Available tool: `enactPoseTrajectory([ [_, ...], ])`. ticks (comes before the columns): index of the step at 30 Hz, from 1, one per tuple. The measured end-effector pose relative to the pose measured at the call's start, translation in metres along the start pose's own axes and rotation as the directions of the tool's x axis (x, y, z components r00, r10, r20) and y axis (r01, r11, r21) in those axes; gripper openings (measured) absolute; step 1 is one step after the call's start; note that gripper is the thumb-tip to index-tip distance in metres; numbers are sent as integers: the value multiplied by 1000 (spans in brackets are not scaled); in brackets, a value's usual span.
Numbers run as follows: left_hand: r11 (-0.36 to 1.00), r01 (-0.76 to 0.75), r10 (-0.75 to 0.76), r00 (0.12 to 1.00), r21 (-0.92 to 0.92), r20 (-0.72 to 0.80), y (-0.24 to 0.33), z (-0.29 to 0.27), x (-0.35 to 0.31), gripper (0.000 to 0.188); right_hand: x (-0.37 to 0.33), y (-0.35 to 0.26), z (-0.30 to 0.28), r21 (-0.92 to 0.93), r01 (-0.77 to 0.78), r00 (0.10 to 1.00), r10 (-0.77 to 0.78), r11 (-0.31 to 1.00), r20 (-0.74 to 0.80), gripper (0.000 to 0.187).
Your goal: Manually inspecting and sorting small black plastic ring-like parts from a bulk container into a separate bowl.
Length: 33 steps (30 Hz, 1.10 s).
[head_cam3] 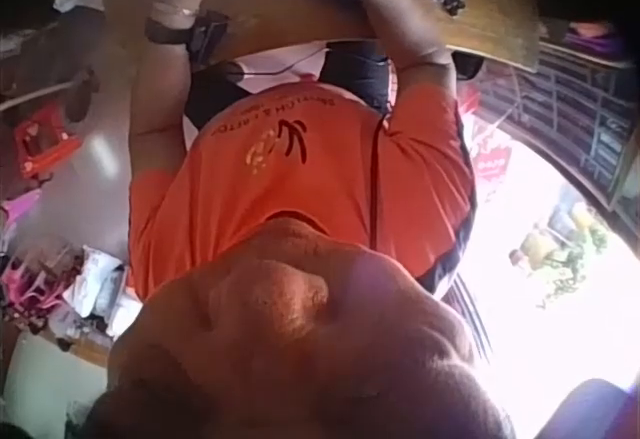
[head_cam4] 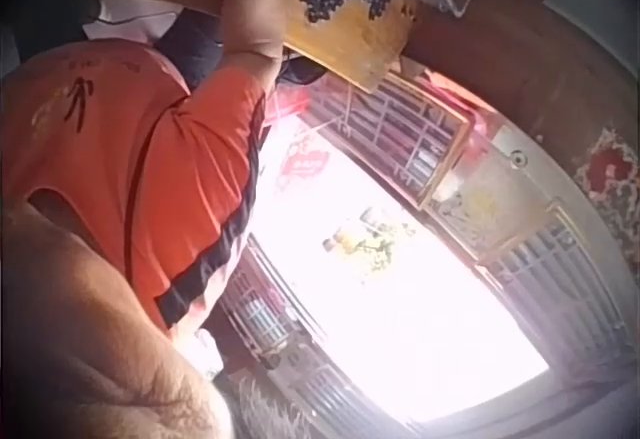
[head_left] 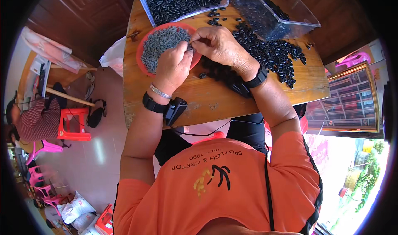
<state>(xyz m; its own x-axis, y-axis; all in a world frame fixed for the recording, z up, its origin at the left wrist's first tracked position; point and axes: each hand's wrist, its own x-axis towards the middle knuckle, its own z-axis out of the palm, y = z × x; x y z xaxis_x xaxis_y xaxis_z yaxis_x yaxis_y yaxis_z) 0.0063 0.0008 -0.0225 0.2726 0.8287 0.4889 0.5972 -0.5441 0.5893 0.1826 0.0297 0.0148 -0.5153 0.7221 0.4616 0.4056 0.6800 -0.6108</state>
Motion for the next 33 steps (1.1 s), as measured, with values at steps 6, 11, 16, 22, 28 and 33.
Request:
enactPoseTrajectory([
  [6, 981, 21, -19, 1000, -192, 14, -2, -3, 0, 13, 0, -4, 3, 49, 33, 999, -33, 998, 0, 9],
  [11, 931, 150, -137, 989, -334, 62, -1, -5, 1, 16, 0, 2, 7, -39, 117, 992, -118, 992, -47, 12],
  [16, 688, 350, -297, 935, -635, 194, 5, -15, 2, 22, 0, 3, 7, 204, -9, 1000, 7, 979, 10, 12],
  [22, 688, 363, -275, 932, -628, 237, 7, -16, 2, 24, -1, 6, 9, 275, 31, 1000, -29, 961, -12, 17],
  [28, 615, 417, -308, 908, -670, 283, -3, -22, 5, 23, 3, 4, 11, 131, 172, 985, -170, 976, -26, 19],
  [33, 594, 427, -304, 904, -682, 302, -13, -22, 5, 23, 13, -4, 7, 5, 178, 983, -178, 984, 47, 18],
])
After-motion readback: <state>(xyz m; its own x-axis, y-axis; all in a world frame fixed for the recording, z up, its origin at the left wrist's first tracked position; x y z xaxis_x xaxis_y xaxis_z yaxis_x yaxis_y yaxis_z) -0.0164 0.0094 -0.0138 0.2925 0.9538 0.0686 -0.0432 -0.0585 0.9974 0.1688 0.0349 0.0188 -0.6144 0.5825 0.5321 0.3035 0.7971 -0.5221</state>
